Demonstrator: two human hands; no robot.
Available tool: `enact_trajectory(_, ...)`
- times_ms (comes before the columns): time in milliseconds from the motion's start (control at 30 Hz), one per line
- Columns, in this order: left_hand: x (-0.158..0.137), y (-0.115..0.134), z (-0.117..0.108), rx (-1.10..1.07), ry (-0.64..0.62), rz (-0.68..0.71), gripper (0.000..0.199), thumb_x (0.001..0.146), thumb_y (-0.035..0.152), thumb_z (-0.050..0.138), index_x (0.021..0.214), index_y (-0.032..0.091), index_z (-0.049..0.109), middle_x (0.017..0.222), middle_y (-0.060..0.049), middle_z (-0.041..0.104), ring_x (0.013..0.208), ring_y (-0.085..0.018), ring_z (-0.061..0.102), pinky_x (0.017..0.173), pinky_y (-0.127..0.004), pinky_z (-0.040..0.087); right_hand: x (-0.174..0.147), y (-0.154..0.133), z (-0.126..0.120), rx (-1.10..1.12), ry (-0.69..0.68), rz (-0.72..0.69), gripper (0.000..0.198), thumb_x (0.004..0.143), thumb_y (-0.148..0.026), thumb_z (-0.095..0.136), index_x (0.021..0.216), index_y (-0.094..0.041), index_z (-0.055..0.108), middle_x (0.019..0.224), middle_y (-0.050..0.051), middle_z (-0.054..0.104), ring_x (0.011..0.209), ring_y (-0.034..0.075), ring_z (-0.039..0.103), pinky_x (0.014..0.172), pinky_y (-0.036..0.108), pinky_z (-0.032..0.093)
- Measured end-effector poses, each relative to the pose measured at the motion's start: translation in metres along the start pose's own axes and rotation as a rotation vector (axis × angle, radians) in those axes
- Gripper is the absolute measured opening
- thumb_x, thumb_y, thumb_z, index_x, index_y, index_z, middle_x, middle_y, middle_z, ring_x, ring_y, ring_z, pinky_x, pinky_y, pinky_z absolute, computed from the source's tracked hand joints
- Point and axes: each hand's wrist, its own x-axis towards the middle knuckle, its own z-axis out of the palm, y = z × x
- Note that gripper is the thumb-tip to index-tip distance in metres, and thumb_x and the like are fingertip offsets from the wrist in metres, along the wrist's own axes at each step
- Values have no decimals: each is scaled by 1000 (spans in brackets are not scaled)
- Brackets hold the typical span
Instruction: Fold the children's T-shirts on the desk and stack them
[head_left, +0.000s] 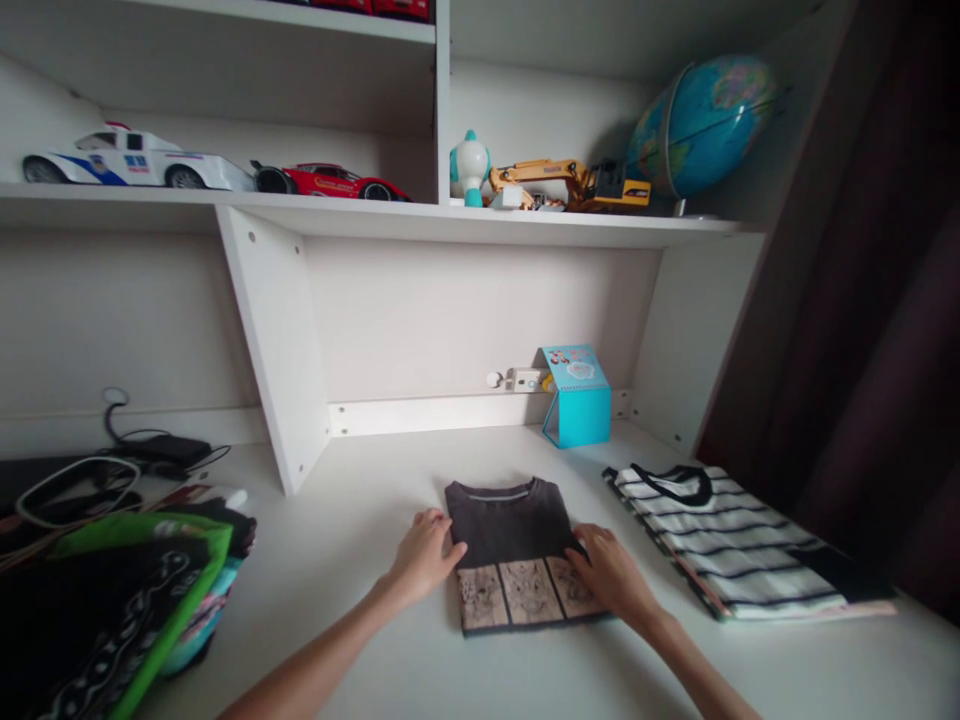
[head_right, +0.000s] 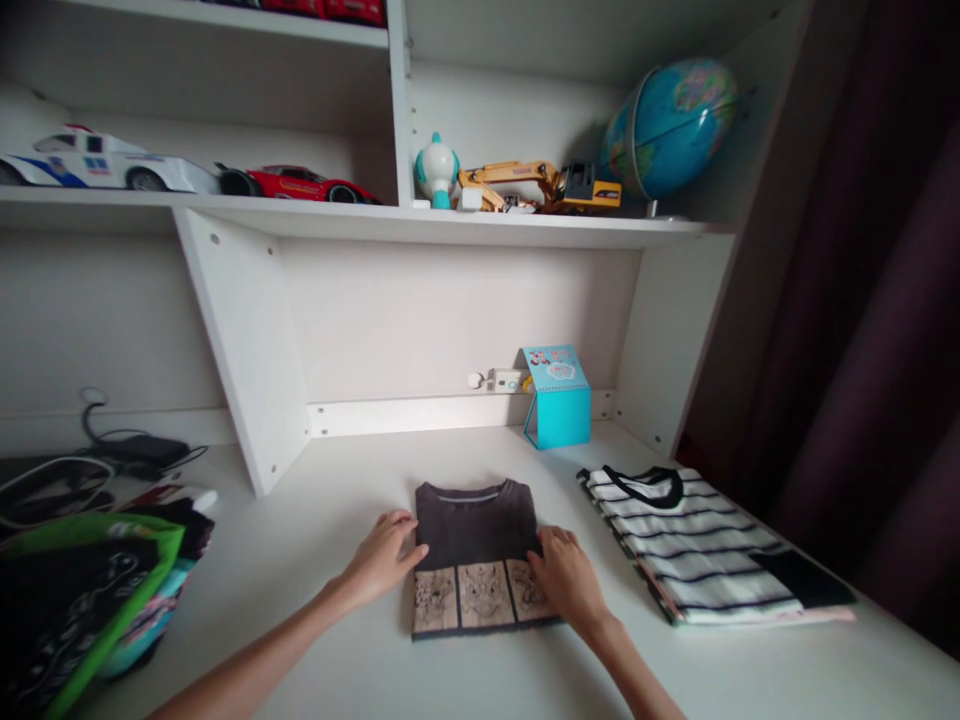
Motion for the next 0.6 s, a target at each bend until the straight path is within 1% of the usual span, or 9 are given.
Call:
enact_trajectory(67,2,2,4,-121,5,-20,31,74,32,55,98,14,61,105,-11,59,103,-24,52,91,-33,39,3,-5,2,61,10,2,20,77,-20,49,92,-11,59,97,13,62,95,22,56,86,30,39)
enact_trajectory(133,6,4,7,-319,-36,-74,32,71,25,56,101,14,57,96,-7,62,89,-20,58,81,-30,45,7,-9,2,128,16,14,17,74,-20,50,88,-14,57,88,9,63,82,19,59,76,27,43)
enact_trajectory(200,8,6,8,-545,-97,-123,38,71,20,54,109,15,49,85,-3,63,73,-16,60,68,-26,47,9,-8,-1,196,15,18,18,74,-21,48,90,-16,55,78,5,63,71,16,59,66,25,44)
enact_trajectory(267,5,11,7,-719,-135,-157,45,72,17,52,115,17,40,79,1,63,62,-13,59,60,-24,46,7,-4,-7,259,10,5,27,73,-21,47,100,-17,52,70,0,62,63,14,57,61,24,44)
enact_trajectory(300,2,15,5,-779,-147,-174,49,71,16,52,118,18,36,80,1,63,61,-12,59,59,-23,47,5,-2,-10,285,9,-8,35,72,-20,46,107,-17,50,69,-1,63,62,14,57,60,23,44)
enact_trajectory(367,-4,28,0,-862,-163,-197,56,69,13,54,121,20,35,93,-2,64,73,-13,62,61,-22,48,-1,4,-20,320,9,-43,45,70,-19,46,115,-17,48,77,0,65,67,14,59,64,25,45)
enact_trajectory(467,-9,58,-4,-929,-202,-213,62,67,11,56,126,18,38,118,-9,56,88,-17,61,65,-22,49,-12,13,-43,324,19,-82,40,70,-22,44,107,-20,59,95,3,66,77,17,60,71,28,45)
enact_trajectory(533,-5,82,-4,-940,-213,-184,67,68,14,57,131,17,35,122,-10,54,82,-16,62,66,-25,50,-18,24,-66,304,39,-83,38,71,-27,44,103,-20,64,91,4,66,73,18,59,70,30,44)
enact_trajectory(600,5,108,0,-909,-192,-102,72,68,15,59,135,18,32,122,-10,54,76,-15,62,69,-27,51,-23,42,-93,264,78,-69,41,72,-31,44,106,-19,64,78,4,66,64,18,56,65,31,43)
